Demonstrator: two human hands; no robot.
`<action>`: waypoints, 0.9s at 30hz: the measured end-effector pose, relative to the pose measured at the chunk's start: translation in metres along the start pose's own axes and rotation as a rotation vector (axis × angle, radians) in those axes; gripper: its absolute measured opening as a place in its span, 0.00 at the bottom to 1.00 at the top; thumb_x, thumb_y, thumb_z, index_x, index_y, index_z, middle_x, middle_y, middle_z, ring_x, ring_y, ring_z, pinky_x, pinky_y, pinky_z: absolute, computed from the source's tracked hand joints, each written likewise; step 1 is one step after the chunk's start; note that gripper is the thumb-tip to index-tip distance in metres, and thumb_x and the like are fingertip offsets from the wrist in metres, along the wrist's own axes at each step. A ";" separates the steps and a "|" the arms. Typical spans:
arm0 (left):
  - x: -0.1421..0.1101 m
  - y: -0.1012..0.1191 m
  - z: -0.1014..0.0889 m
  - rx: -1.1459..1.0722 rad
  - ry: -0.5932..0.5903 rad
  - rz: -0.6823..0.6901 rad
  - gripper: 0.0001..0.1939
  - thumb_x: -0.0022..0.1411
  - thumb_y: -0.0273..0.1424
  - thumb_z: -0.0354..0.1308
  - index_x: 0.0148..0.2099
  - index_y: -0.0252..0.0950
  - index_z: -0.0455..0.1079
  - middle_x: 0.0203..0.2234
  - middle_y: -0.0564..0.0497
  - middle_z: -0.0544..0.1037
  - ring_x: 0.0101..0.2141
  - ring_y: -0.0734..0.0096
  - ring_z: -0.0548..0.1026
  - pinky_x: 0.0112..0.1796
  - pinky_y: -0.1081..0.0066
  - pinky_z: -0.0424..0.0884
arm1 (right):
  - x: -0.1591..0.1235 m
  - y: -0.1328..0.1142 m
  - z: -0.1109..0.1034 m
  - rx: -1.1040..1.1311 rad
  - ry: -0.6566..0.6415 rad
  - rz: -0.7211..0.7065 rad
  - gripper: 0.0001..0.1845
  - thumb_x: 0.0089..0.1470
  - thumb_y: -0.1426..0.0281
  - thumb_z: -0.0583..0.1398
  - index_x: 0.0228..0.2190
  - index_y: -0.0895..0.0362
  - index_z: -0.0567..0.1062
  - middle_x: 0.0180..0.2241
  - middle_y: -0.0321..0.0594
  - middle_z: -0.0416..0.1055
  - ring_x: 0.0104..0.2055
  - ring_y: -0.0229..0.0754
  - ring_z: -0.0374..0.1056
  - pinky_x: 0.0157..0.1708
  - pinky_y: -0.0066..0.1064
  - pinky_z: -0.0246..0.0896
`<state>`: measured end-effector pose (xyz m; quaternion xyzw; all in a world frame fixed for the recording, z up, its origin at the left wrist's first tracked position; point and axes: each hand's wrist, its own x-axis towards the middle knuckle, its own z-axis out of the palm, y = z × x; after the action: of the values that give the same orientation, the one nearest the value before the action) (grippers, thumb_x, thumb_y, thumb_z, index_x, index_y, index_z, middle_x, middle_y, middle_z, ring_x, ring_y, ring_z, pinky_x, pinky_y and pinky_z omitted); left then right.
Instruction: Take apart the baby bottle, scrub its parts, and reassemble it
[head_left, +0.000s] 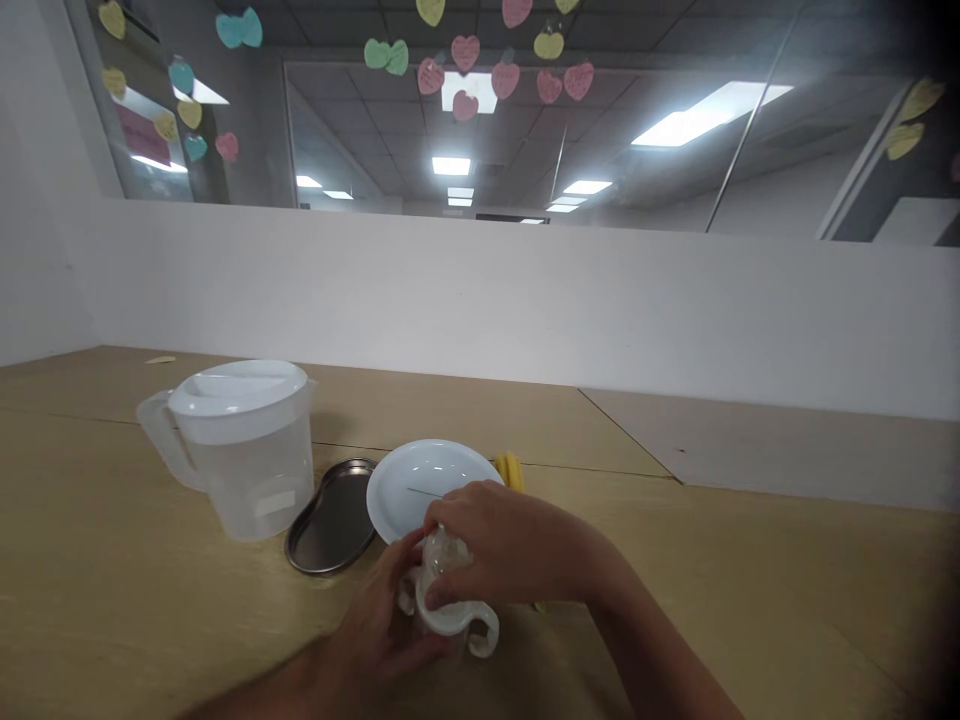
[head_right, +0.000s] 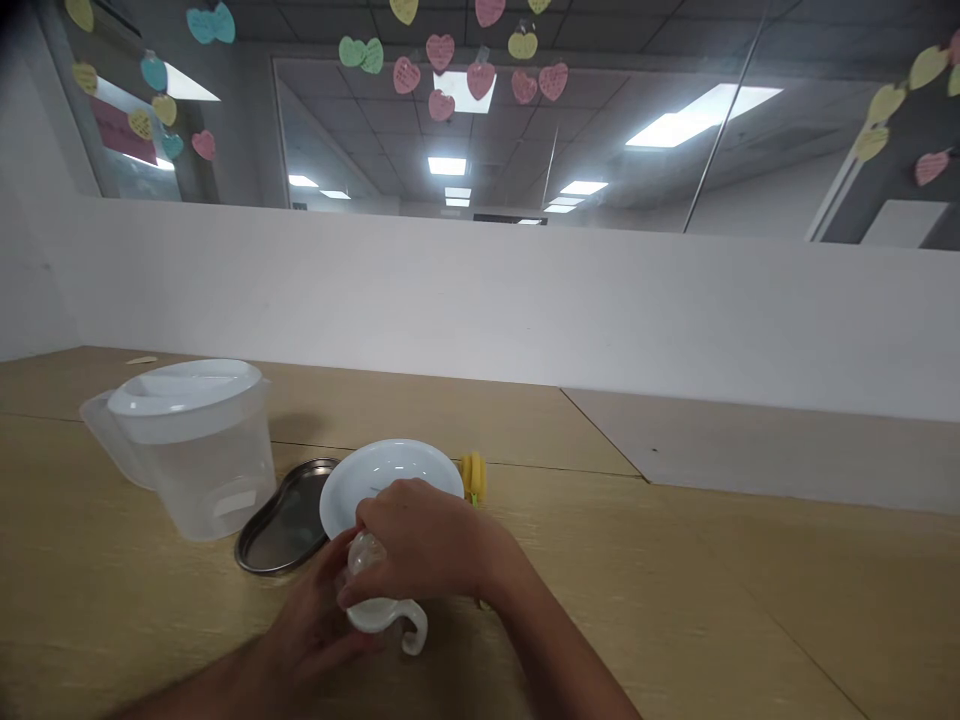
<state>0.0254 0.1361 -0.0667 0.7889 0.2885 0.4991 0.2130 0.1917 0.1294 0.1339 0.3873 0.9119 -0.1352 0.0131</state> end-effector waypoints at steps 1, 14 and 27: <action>0.000 0.000 0.000 -0.005 -0.004 -0.009 0.42 0.53 0.39 0.62 0.63 0.44 0.42 0.51 0.43 0.67 0.50 0.54 0.69 0.46 0.59 0.70 | 0.000 0.000 0.000 -0.004 -0.008 -0.003 0.19 0.47 0.58 0.61 0.36 0.59 0.75 0.35 0.42 0.72 0.38 0.45 0.68 0.29 0.28 0.55; 0.004 0.010 -0.003 0.052 -0.012 0.054 0.44 0.52 0.39 0.63 0.63 0.48 0.40 0.51 0.46 0.68 0.47 0.56 0.71 0.44 0.61 0.71 | -0.004 0.000 -0.002 0.065 -0.028 -0.002 0.20 0.50 0.57 0.58 0.39 0.60 0.74 0.37 0.45 0.71 0.41 0.47 0.67 0.35 0.30 0.57; 0.005 0.009 -0.001 0.106 -0.005 0.025 0.40 0.51 0.39 0.62 0.61 0.40 0.46 0.49 0.41 0.69 0.47 0.54 0.70 0.45 0.58 0.69 | -0.023 0.009 -0.012 0.123 0.206 0.089 0.20 0.45 0.57 0.63 0.40 0.50 0.72 0.37 0.35 0.70 0.38 0.41 0.64 0.32 0.28 0.54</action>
<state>0.0277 0.1329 -0.0577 0.8039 0.3040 0.4836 0.1656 0.2147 0.1221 0.1463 0.4391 0.8804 -0.1496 -0.0983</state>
